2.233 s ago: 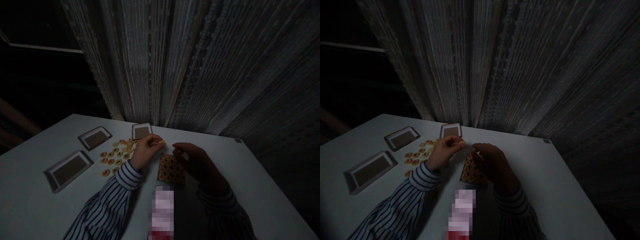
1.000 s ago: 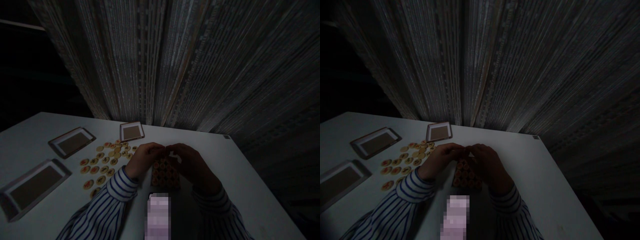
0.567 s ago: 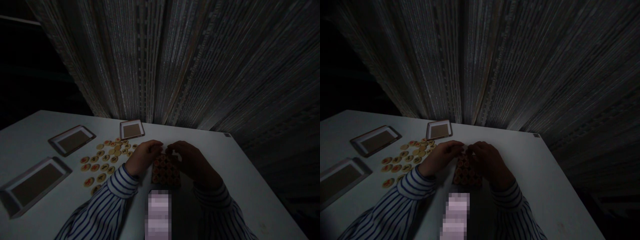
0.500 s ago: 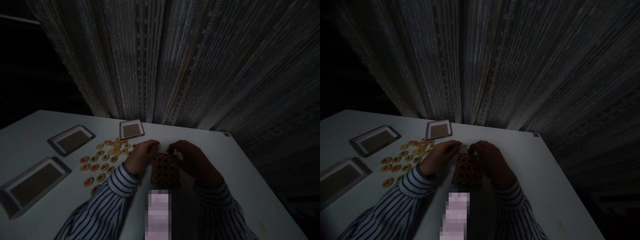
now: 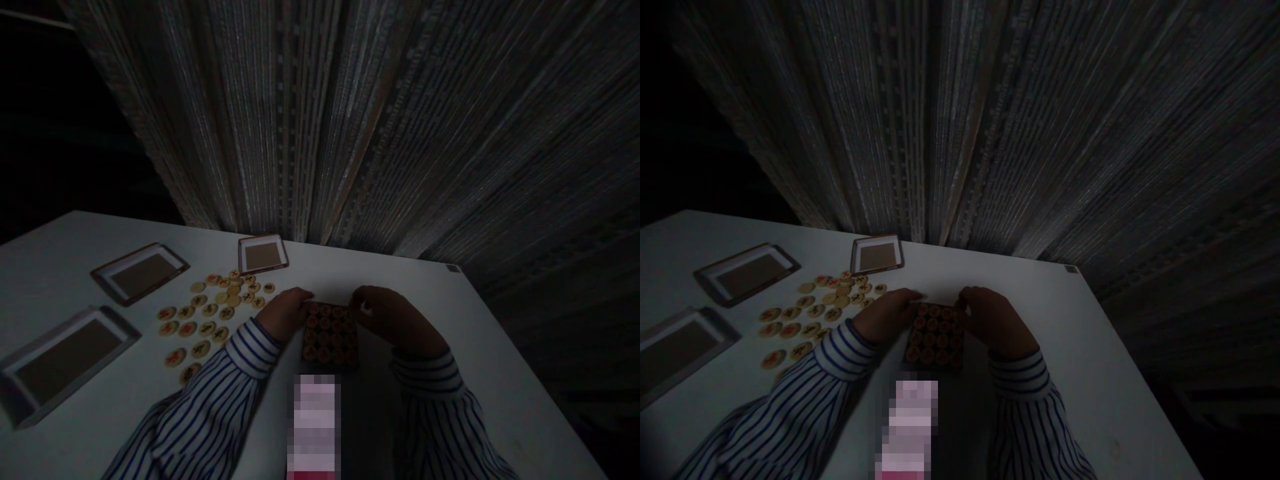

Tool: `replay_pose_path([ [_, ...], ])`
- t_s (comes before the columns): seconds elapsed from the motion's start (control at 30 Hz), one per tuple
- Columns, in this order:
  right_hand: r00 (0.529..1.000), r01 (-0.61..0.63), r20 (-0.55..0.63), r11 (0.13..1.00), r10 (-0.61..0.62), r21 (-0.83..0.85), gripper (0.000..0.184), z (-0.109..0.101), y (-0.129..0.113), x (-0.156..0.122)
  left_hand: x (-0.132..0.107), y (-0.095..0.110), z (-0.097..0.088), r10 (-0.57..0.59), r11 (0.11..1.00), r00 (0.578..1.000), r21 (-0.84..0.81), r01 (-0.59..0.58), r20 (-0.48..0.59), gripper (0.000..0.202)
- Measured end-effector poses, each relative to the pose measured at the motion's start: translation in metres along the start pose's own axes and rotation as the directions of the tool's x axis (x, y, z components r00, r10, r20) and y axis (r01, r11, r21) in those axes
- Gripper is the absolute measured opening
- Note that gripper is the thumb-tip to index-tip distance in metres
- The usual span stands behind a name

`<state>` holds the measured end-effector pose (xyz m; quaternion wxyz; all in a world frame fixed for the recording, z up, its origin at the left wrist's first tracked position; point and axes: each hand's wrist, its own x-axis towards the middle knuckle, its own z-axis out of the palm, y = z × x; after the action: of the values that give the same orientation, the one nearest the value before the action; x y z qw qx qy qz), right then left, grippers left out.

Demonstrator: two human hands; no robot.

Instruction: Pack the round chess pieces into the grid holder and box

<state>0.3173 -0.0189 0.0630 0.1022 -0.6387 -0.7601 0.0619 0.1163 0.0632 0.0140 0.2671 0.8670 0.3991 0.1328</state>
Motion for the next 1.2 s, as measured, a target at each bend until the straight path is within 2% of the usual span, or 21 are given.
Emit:
replay_pose_path([
  [0.2, 0.994, -0.043, 0.098, 0.998, 0.047, -0.044, 0.013, 0.008, 0.001, 0.004, 0.001, 0.0, -0.002, -0.008, 1.0, 0.999, -0.024, 0.009, 0.033, 0.036],
  [0.63, 0.98, -0.074, 0.178, 0.993, 0.089, -0.089, 0.014, 0.013, -0.001, 0.009, 0.0, 0.002, -0.006, 0.02, 0.999, 0.997, 0.031, -0.022, 0.073, 0.035],
  [1.2, 0.957, -0.113, 0.255, 0.988, 0.137, -0.108, 0.021, 0.014, 0.001, 0.011, 0.001, 0.007, -0.01, -0.01, 0.997, 0.991, 0.081, -0.001, 0.131, 0.034],
])
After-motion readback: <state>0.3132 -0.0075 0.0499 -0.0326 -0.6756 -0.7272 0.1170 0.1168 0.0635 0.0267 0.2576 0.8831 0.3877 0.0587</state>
